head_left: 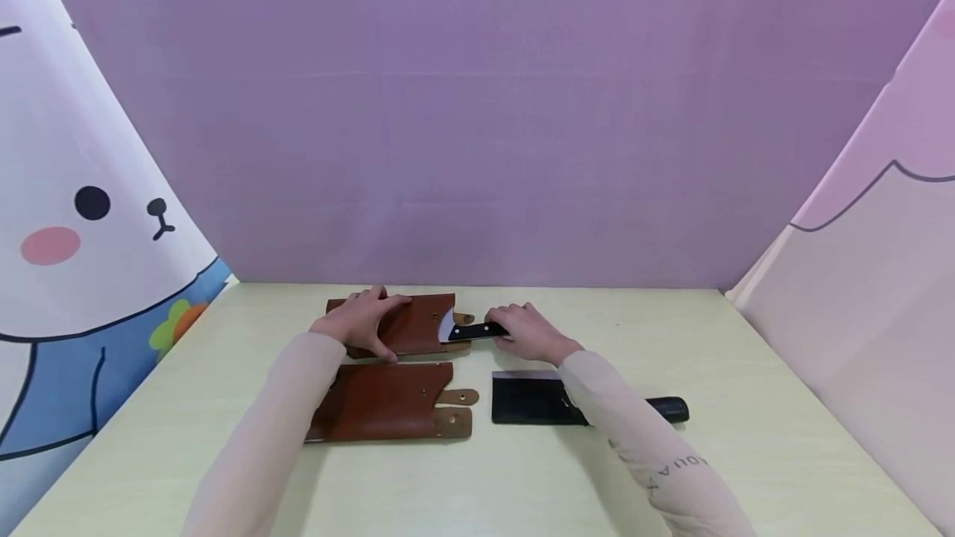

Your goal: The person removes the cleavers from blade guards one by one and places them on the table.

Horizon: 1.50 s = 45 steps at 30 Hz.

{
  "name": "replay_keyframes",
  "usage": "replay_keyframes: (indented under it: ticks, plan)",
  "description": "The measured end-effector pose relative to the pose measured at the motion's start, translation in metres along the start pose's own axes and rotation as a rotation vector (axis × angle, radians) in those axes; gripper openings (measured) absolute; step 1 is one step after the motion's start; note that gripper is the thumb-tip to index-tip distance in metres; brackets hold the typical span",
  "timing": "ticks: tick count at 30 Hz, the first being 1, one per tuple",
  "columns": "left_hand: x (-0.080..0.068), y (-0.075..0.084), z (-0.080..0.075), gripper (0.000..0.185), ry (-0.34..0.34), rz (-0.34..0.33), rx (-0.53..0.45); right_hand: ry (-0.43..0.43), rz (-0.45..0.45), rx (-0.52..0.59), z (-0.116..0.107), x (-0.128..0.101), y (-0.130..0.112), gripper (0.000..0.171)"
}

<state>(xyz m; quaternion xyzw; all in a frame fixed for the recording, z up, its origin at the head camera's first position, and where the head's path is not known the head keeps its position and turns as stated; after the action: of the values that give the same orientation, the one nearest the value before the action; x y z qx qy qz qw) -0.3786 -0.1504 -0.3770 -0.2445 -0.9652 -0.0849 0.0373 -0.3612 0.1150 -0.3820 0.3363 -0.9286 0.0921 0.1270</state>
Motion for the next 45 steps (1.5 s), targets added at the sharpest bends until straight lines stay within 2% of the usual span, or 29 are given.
replay_keyframes:
  ticks: [17, 33, 45]
  plan:
    - [-0.005, 0.006, -0.010, 0.101, 0.029, 0.065, 0.055, 0.073, -0.025, 0.013, -0.008, -0.007, -0.002, 0.023]
    - [-0.010, 0.008, -0.015, 0.100, 0.044, 0.089, 0.072, 0.084, -0.023, 0.026, -0.012, -0.010, -0.002, 0.025]
    - [-0.012, 0.008, -0.018, 0.105, 0.052, 0.079, 0.049, 0.103, -0.032, 0.054, -0.016, -0.013, -0.001, 0.026]
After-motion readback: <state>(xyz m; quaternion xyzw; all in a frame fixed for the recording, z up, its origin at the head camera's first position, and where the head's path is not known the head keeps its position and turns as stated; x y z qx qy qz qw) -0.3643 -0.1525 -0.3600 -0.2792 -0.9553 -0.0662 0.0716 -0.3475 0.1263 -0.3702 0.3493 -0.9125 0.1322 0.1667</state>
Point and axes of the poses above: each hand's wrist, its own x-axis towards the middle knuckle, its own z-axis out of the palm, y = z × x, the point moved 4 cm from there along x, towards the middle knuckle, and after that the axes turned 8 degrees about y, right-handed, at the moved point
